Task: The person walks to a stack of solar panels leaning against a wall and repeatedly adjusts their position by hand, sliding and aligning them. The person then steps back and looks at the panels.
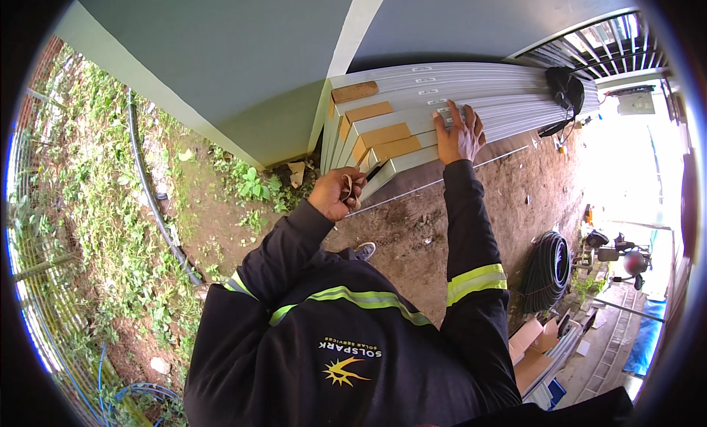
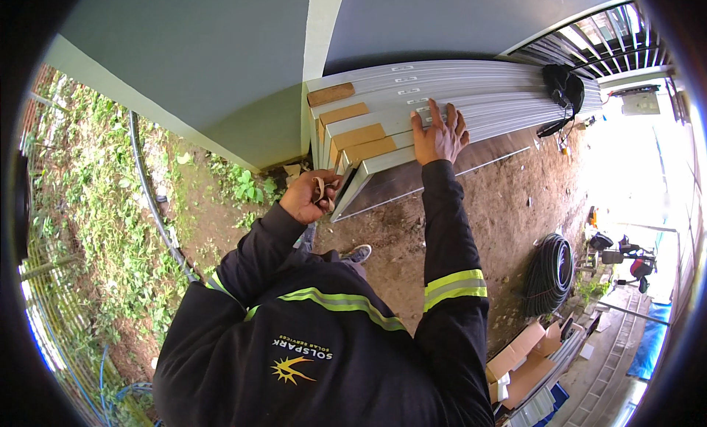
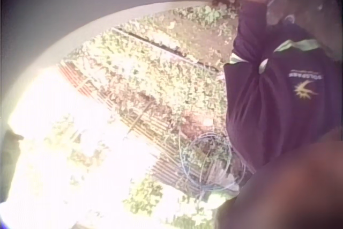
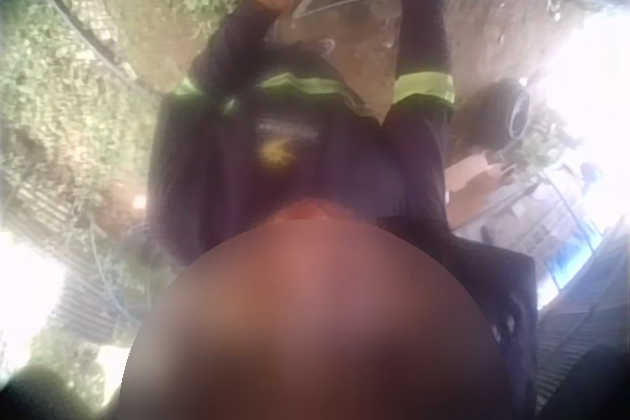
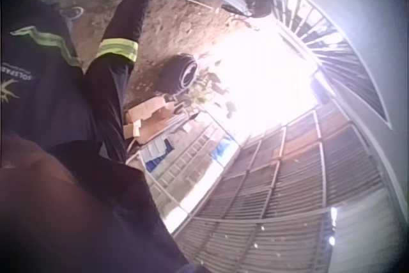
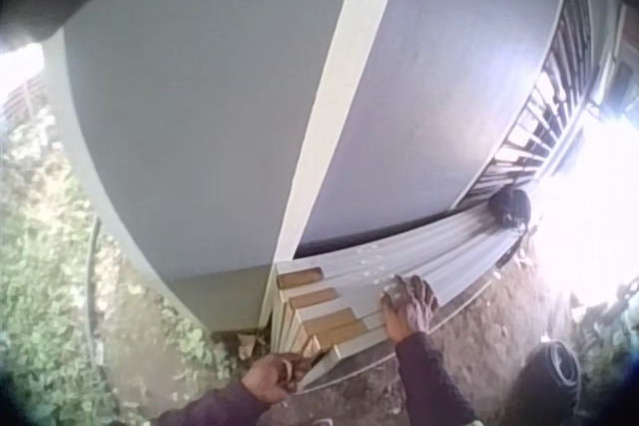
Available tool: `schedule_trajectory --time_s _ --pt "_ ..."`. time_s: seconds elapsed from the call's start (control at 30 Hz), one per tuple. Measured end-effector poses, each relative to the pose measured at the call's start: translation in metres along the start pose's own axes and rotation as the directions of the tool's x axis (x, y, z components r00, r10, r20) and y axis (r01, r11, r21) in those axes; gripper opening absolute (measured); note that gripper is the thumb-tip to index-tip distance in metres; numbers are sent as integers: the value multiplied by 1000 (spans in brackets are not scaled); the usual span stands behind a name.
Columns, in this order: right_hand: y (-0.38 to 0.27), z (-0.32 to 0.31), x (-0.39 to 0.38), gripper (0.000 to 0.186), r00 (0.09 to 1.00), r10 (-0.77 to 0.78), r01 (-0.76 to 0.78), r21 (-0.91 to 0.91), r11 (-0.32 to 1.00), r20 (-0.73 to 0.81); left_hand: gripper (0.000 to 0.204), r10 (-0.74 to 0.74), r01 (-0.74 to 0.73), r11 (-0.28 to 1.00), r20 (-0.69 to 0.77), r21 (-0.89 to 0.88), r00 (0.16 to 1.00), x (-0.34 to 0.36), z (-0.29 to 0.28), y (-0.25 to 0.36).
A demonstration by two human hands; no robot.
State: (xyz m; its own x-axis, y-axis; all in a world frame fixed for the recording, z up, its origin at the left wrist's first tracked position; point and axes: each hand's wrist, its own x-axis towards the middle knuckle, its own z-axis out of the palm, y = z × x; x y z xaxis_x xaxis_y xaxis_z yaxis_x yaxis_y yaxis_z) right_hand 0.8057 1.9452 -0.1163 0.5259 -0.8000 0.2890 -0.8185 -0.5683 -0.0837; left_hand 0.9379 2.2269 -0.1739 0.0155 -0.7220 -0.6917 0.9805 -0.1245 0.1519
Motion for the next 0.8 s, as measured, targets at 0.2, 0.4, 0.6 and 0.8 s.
schedule_trajectory --time_s 0.2,0.4,0.6,0.8 --pt "0 -1 0 64 1000 8 -8 3 1000 9 12 22 -21 998 16 -53 1000 -15 17 4" --pt "-1 -1 -1 64 1000 -1 1 1 1000 -12 10 105 -107 993 -38 -50 994 -19 30 16" --pt "-1 -2 0 63 1000 1 -1 4 1000 -9 10 73 -71 997 -92 15 993 -10 27 12" --pt "-1 -2 -2 63 1000 -2 2 16 1000 -18 12 75 -78 995 -50 -56 996 6 19 9"
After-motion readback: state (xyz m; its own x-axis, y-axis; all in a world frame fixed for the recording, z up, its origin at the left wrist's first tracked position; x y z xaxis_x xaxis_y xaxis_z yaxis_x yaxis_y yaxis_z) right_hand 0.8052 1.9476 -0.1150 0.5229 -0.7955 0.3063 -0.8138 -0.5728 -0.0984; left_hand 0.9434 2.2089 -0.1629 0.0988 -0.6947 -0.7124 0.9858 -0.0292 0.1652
